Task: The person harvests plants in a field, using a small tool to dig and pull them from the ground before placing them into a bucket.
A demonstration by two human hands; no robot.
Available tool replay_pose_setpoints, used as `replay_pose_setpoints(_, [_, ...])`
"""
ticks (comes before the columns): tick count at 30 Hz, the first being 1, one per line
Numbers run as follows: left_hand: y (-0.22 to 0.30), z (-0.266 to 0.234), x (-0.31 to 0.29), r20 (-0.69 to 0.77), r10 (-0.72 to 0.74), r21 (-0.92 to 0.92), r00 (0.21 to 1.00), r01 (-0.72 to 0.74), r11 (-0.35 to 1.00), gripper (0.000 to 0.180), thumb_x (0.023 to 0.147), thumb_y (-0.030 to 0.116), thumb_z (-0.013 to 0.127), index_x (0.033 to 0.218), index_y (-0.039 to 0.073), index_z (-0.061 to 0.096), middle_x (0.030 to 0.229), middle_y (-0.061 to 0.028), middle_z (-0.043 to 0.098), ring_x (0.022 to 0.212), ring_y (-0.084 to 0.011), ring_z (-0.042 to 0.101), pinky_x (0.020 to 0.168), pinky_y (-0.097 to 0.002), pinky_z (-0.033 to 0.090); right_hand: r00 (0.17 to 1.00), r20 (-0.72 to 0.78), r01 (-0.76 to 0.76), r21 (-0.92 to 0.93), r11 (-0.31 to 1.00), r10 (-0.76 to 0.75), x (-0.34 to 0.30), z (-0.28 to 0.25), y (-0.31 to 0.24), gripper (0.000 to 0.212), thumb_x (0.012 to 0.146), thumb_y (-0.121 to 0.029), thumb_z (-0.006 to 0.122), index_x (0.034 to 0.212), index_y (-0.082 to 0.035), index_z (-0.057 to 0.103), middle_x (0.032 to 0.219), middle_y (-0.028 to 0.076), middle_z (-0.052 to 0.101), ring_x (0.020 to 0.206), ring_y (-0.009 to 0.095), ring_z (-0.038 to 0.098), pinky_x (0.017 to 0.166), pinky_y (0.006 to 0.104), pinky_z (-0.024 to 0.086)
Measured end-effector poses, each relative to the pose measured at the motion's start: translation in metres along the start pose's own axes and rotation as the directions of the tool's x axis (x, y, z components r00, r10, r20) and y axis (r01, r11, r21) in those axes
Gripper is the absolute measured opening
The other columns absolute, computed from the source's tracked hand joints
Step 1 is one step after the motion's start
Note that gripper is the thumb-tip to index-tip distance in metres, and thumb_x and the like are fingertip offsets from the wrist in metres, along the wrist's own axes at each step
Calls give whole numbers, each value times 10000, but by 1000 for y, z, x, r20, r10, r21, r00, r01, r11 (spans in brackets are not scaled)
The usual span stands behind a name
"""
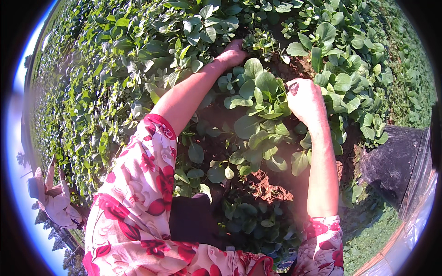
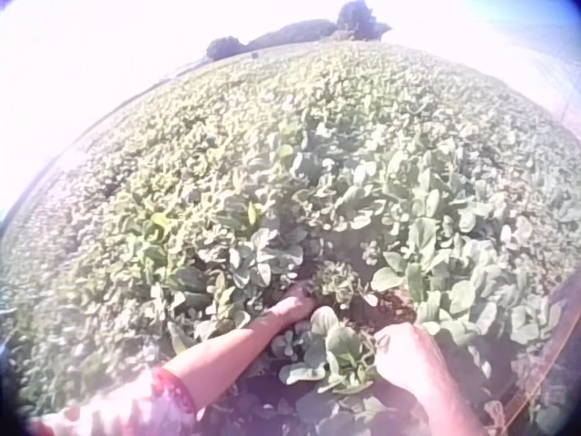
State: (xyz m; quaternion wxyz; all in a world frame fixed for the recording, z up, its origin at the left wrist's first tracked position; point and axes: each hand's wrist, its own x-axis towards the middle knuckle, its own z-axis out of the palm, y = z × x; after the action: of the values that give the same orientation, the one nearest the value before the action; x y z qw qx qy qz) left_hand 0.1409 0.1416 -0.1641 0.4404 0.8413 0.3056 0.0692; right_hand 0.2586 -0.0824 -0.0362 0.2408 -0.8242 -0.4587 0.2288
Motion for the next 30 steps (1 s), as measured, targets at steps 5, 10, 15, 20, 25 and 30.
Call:
replay_pose_setpoints(5, [-14, 0, 4, -19, 44, 74, 999, -42, 996, 483, 693, 236, 745, 1057, -31, 573, 949, -178, 648, 903, -260, 622, 828, -353, 478, 986, 164, 10, -102, 995, 7, -32, -20, -17, 84, 723, -28, 515, 702, 9, 588, 665, 207, 593, 676, 377, 603, 634, 421, 476])
replay_pose_setpoints(10, [26, -6, -25, -70, -104, 523, 992, 125, 843, 740, 640, 225, 731, 1229, -88, 409, 1211, -250, 466, 1097, -400, 475, 891, -460, 441, 990, 138, 45, -170, 984, -21, -48, -18, -12, 73, 731, -39, 531, 737, -9, 596, 665, 205, 594, 666, 375, 603, 624, 426, 477])
replay_pose_setpoints(15, [52, 8, -88, -57, 223, 578, 973, -150, 802, 590, 611, 108, 633, 1170, -33, 507, 1158, -179, 449, 1056, -340, 434, 904, -470, 390, 998, 65, 22, -72, 997, -17, -49, -15, -10, 82, 750, -51, 531, 772, -17, 602, 666, 216, 579, 658, 387, 589, 612, 434, 467])
replay_pose_setpoints(20, [53, 10, -125, 209, 296, 484, 932, -361, 797, 362, 612, 153, 656, 972, 176, 679, 983, -80, 551, 1042, -273, 482, 936, -444, 347, 997, 68, -26, -55, 998, 30, -43, -16, -1, 90, 743, -72, 548, 792, -14, 598, 710, 202, 585, 696, 376, 582, 632, 406, 466])
replay_pose_setpoints(25, [70, 0, -125, 486, -17, 275, 874, -135, 952, 364, 659, 73, 588, 1008, 142, 667, 991, -139, 619, 1010, -288, 576, 888, -423, 433, 994, 71, -77, -67, 995, 82, -38, -9, 0, 126, 738, -64, 564, 828, -16, 638, 716, 191, 607, 686, 340, 608, 640, 376, 481])
replay_pose_setpoints(30, [80, 2, -94, 189, -61, 308, 980, 0, 951, 399, 703, 19, 539, 1084, 102, 625, 1096, -159, 583, 996, -321, 580, 834, -397, 491, 989, 61, -134, 13, 991, 133, -35, -4, 2, 163, 783, -111, 535, 835, -34, 670, 765, 216, 631, 730, 368, 626, 646, 413, 499])
